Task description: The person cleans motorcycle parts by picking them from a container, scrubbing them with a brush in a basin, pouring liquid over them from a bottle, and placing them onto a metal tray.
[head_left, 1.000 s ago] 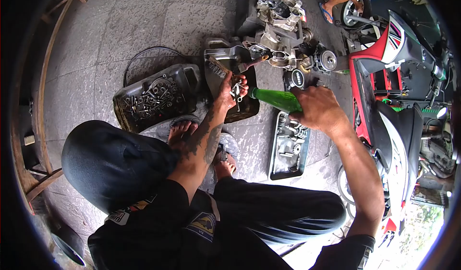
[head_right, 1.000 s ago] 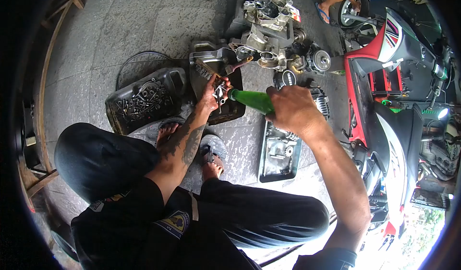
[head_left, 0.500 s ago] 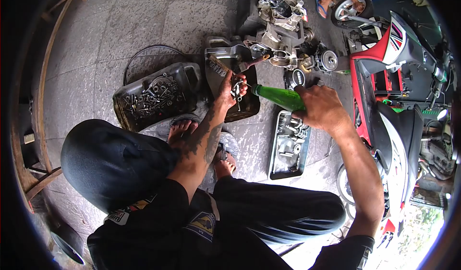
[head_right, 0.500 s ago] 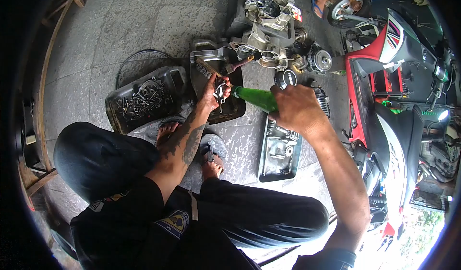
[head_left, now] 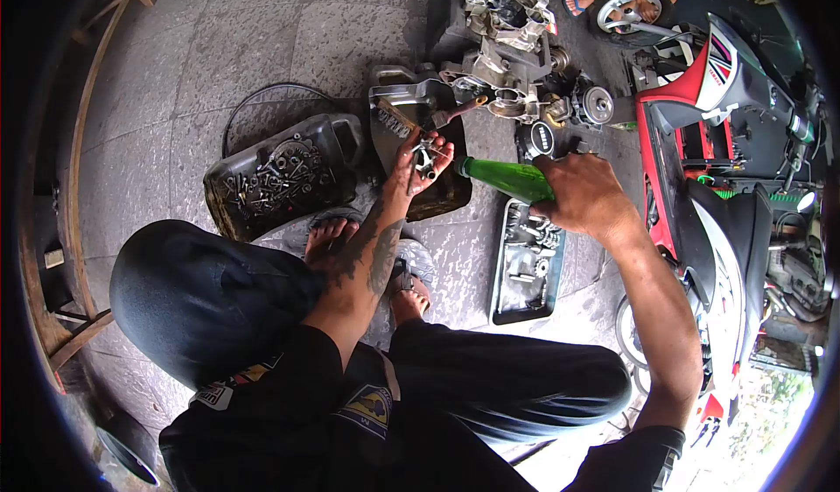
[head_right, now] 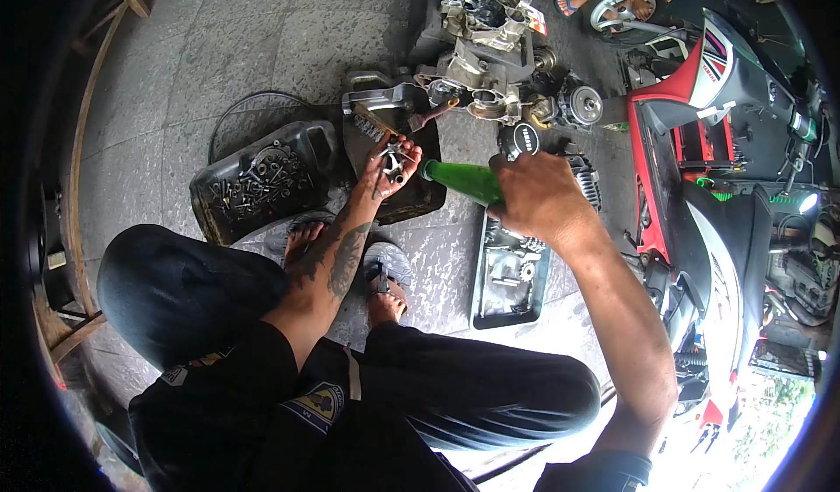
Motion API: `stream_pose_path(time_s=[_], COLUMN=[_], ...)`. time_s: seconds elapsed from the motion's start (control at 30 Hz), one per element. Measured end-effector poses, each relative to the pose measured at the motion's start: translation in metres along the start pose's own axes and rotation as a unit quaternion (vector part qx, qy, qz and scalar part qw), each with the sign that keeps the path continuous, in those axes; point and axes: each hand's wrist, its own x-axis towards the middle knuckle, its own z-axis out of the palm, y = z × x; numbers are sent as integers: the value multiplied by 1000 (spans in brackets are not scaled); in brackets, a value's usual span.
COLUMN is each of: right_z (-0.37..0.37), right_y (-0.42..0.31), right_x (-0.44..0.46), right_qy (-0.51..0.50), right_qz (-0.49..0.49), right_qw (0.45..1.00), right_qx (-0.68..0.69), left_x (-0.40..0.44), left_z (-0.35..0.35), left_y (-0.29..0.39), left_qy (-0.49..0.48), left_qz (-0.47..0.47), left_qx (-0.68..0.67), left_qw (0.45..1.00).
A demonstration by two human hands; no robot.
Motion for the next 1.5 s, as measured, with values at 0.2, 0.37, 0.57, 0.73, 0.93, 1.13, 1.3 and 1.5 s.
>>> stream_pose_path(time_s=[0.2,0.37,0.57,0.73,0.93,1.13,1.3,1.5], right_z=[-1,-3,0,-5,6,-5,-14,-17], right_y=[0,-4,-5,-3,0,-4,-6,2], right_x=[-3,-9,-10,-7,-7,-1,-7,-5], right_qy=[-50,-69,-25,-48,-56,-77,24,-1], right_qz=[-5,-6,-1,0,-34,-19,-17,-3], right_qw=[999,998,1000,999,998,997,999,1000], right_qx=[0,0,7,11,25,11,-40,-10], left_x=[3,5,16,16,15,21,17,16], left_z=[-6,-7,-22,0,2,9,18,21], left_y=[7,6,9,-2,-6,-13,-18,-24], left_qy=[24,53,94,258,322,347,322,264], left_qz=[1,16,62,154,209,206,297,387], left_qx=[-33,-30,113,259,372,412,677,714], left_qw=[999,998,987,918,845,817,591,521])
